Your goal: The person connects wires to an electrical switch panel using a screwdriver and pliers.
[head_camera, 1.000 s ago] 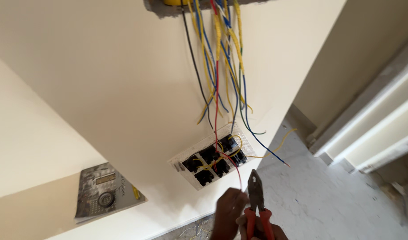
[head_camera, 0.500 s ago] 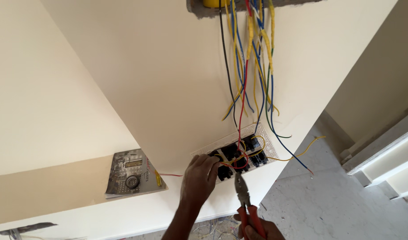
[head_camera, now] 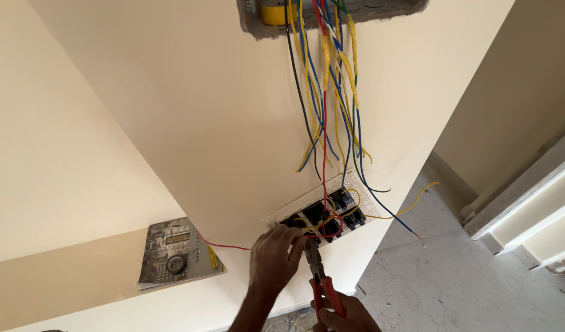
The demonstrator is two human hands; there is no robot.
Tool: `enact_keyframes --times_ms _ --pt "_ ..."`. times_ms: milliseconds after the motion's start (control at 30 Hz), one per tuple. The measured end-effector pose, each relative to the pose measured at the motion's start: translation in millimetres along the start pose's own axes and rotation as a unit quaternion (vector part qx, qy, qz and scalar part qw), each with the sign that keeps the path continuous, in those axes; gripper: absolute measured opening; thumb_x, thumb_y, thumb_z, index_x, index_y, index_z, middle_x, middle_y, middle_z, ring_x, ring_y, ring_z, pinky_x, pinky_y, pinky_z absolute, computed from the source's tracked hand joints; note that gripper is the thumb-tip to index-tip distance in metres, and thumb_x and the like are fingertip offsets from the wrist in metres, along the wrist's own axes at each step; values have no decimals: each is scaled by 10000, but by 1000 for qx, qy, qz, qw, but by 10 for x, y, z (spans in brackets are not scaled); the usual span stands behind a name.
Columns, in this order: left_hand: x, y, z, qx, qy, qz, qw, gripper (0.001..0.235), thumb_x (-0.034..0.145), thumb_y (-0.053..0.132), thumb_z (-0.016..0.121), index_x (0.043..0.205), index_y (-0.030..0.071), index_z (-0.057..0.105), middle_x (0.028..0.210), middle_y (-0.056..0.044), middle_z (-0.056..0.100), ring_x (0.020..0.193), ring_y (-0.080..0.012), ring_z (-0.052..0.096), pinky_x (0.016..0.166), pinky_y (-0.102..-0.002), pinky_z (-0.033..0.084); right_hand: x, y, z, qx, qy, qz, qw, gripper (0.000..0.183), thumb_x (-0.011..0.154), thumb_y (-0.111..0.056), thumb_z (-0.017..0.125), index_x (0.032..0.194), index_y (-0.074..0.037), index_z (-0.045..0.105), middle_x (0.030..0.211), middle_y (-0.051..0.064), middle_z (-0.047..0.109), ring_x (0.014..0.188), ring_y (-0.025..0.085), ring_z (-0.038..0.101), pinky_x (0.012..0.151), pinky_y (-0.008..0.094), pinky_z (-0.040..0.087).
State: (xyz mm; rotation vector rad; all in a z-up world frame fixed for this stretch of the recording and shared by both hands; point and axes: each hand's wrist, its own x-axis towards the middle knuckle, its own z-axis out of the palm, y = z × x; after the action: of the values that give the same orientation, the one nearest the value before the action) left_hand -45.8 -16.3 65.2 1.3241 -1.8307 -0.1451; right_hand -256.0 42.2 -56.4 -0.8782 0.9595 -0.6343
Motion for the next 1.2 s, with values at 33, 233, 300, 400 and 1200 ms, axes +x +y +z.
enact_keyframes --times_ms 33,233,300,400,1200 --pt "-11 23 -11 -12 -5 -17 1000 116 878 214 745 912 109 712 817 -24 711 753 -252 700 709 -414 538 5 -17 32 13 11 8 1000 718 847 -206 690 1518 -83 465 1118 107 662 790 186 698 773 352 576" --pt "-73 121 -71 -36 -23 -85 995 98 875 200 739 895 109 706 803 -16 718 697 -226 707 642 -407 538 31 85 55 -20 52 24 998 646 907 -193 675 1515 -77 489 1034 91 647 749 148 702 745 309 590" --pt "-107 149 -73 -39 -25 -100 994 97 877 206 740 887 114 710 787 -13 715 682 -212 704 626 -402 536 29 214 39 32 23 -24 999 601 930 -133 655 1498 -12 499 1000 95 620 663 136 630 652 304 516" --pt "-161 193 -65 -49 -38 -119 991 84 881 209 734 903 128 729 776 -11 708 651 -198 693 604 -390 533 59 336 -41 33 37 -33 998 548 950 -89 628 1478 7 513 942 74 636 603 120 599 617 281 497" --pt "-247 301 -81 -75 -102 -136 983 68 838 185 766 868 123 759 775 6 739 586 -189 652 582 -368 523 204 494 -402 -358 184 -37 915 493 916 -436 632 1272 -96 673 969 95 804 925 194 782 894 362 576"
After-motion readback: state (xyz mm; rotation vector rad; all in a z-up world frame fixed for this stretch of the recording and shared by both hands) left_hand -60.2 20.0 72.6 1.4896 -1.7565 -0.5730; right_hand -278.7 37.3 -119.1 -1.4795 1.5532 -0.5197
